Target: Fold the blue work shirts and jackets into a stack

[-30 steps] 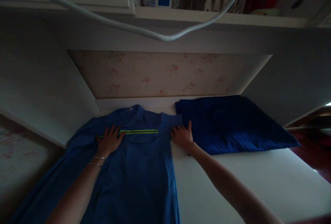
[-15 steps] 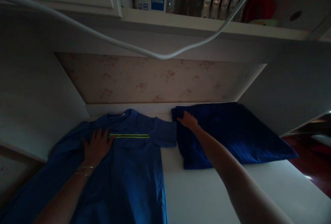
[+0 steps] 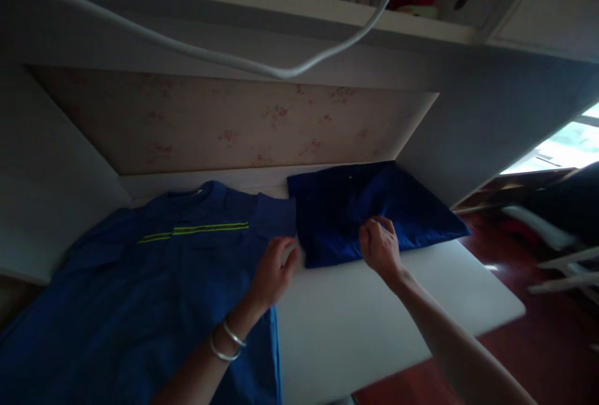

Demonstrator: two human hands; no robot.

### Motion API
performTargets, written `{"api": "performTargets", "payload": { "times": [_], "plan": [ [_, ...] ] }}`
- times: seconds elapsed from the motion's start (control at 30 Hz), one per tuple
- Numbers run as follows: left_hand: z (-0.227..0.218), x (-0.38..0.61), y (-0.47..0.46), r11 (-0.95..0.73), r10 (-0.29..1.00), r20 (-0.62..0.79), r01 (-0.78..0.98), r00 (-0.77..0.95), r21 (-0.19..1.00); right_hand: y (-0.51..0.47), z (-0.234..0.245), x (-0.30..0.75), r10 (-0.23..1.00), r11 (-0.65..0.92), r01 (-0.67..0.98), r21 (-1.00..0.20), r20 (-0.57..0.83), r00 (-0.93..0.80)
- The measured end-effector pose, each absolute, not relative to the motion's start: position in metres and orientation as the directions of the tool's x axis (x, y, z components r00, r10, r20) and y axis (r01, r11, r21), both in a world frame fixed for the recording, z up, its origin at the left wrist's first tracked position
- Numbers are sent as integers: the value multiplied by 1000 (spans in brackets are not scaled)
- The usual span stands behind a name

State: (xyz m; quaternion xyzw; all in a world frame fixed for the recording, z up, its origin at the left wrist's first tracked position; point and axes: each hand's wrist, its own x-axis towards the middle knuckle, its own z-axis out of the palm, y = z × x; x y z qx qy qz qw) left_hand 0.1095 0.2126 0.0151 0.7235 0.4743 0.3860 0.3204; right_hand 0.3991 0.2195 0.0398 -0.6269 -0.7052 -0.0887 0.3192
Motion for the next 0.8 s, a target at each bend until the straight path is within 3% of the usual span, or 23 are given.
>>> {"api": "performTargets", "payload": {
  "times": [0.1,0.17,0.2,0.3,0.4,0.47,0.5,0.57,0.63,0.67,0.73,0.8],
  "plan": [
    [16,151,216,-367,920,260,418,292,831,124,21,392,893,110,901,-420,440,96],
    [12,170,217,-371,918,253,438,304,819,71,0,376,932,-31,793,-608,269,242],
    [9,178,216,-373,917,247,458,312,807,50,-10,367,961,-53,731,-680,164,222],
    [-4,194,213,-392,908,219,541,358,744,10,-29,350,967,6,641,-768,-157,-198],
    [-18,204,209,-404,906,191,636,378,657,8,-17,354,706,46,562,-826,-370,-603],
    [-22,211,210,-388,918,191,695,347,605,25,3,367,651,16,519,-855,-385,-654],
    [-23,214,211,-377,925,195,718,327,585,38,13,375,728,25,533,-846,-350,-590],
    [-22,220,215,-357,934,203,747,295,561,73,29,396,947,80,678,-731,-158,-281],
    [-19,224,221,-341,940,201,756,275,559,110,33,422,991,26,888,-459,126,36],
    [-18,225,224,-330,944,195,756,266,565,128,31,436,974,-51,946,-321,194,119],
    [-16,222,231,-291,957,175,753,233,589,155,21,463,971,-153,980,-124,165,172],
    [-16,212,239,-220,975,149,749,162,625,167,10,486,985,-165,986,-39,55,167]
  ]
}}
